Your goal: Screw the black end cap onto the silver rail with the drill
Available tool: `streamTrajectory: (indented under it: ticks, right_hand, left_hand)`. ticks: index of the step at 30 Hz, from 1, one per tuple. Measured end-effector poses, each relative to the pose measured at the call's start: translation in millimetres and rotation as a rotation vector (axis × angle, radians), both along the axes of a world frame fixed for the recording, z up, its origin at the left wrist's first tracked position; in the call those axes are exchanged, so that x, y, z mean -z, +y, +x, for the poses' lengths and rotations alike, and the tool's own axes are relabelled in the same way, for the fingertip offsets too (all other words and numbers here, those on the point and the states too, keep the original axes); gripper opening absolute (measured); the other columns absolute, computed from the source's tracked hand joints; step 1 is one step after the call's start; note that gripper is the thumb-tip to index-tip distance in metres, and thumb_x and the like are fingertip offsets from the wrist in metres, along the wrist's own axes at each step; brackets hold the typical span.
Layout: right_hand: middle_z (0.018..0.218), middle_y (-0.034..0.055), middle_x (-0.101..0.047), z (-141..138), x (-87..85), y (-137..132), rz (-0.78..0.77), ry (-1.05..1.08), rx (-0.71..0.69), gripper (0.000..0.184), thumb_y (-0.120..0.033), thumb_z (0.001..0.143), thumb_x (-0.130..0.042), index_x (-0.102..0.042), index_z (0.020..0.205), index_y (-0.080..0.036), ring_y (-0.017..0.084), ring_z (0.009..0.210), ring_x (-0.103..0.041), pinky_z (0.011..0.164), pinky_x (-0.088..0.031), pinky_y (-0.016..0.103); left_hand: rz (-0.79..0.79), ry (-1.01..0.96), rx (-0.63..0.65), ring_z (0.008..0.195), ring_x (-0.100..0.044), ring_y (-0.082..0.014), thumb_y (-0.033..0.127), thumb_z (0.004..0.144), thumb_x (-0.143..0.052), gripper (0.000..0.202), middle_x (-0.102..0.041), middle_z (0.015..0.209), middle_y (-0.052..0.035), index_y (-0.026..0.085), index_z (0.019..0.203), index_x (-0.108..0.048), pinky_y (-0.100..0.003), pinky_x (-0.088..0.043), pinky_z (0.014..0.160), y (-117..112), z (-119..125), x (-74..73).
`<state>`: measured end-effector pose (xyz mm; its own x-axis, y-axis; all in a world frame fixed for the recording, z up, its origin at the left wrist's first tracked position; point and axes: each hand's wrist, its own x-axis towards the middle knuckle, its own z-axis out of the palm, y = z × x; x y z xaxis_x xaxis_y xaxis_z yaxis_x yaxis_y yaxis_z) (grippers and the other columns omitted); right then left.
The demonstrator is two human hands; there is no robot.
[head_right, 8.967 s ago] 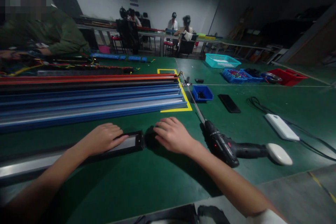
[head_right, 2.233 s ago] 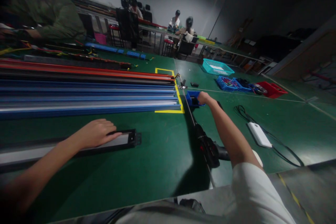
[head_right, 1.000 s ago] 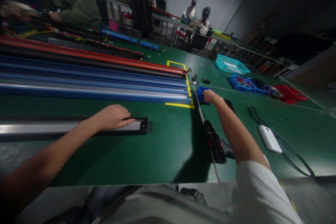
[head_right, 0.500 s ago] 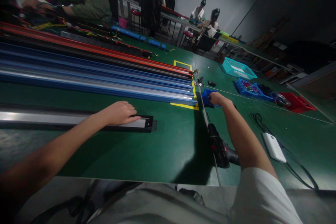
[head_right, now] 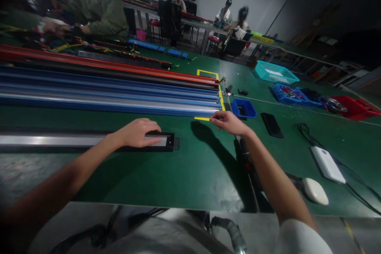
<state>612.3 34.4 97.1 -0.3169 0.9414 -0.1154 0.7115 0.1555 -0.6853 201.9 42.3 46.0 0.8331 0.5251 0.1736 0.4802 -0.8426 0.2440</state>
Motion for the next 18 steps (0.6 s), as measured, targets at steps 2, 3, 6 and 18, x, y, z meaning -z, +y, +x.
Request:
streamTrajectory:
  ticks: [2,3,6,18]
  right_hand:
    - [0.086,0.0056,-0.072,-27,14.1,-2,-0.102,0.060,-0.160,0.041,-0.054,0.091,-0.068,-0.073,0.102,-0.014,0.015,0.063,-0.065,0.058,-0.050,0.026]
    - [0.086,0.0053,-0.072,-38,20.0,-1,-0.119,0.047,-0.204,0.038,-0.050,0.092,-0.066,-0.073,0.101,-0.014,0.014,0.062,-0.064,0.057,-0.049,0.025]
    - [0.080,0.0039,-0.072,-61,32.9,7,-0.095,-0.032,-0.313,0.030,-0.041,0.094,-0.063,-0.074,0.099,-0.014,0.014,0.058,-0.063,0.056,-0.046,0.025]
    - [0.094,0.0085,-0.074,-73,67.5,13,0.076,0.053,-0.292,0.025,-0.034,0.098,-0.059,-0.074,0.099,-0.014,0.020,0.083,-0.065,0.075,-0.047,0.029]
  left_hand:
    - [-0.008,-0.060,0.011,0.107,-0.068,-0.0244,0.053,0.101,-0.049,0.047,-0.073,0.119,-0.0110,0.015,0.121,-0.068,-0.039,-0.048,0.096,-9,10,-8.6]
    - [0.005,-0.057,0.014,0.116,-0.065,-0.0266,0.054,0.100,-0.050,0.051,-0.070,0.128,-0.0130,0.015,0.129,-0.064,-0.041,-0.046,0.100,-14,18,-11.8]
    - [0.102,0.015,0.049,0.127,-0.058,-0.0317,0.062,0.096,-0.054,0.067,-0.060,0.145,-0.0169,0.015,0.143,-0.054,-0.046,-0.043,0.104,-29,45,-13.6]
    - [0.243,0.220,0.237,0.114,-0.059,-0.0288,0.041,0.103,-0.053,0.029,-0.072,0.105,-0.0116,0.015,0.102,-0.066,-0.041,-0.044,0.083,-33,59,4.7]
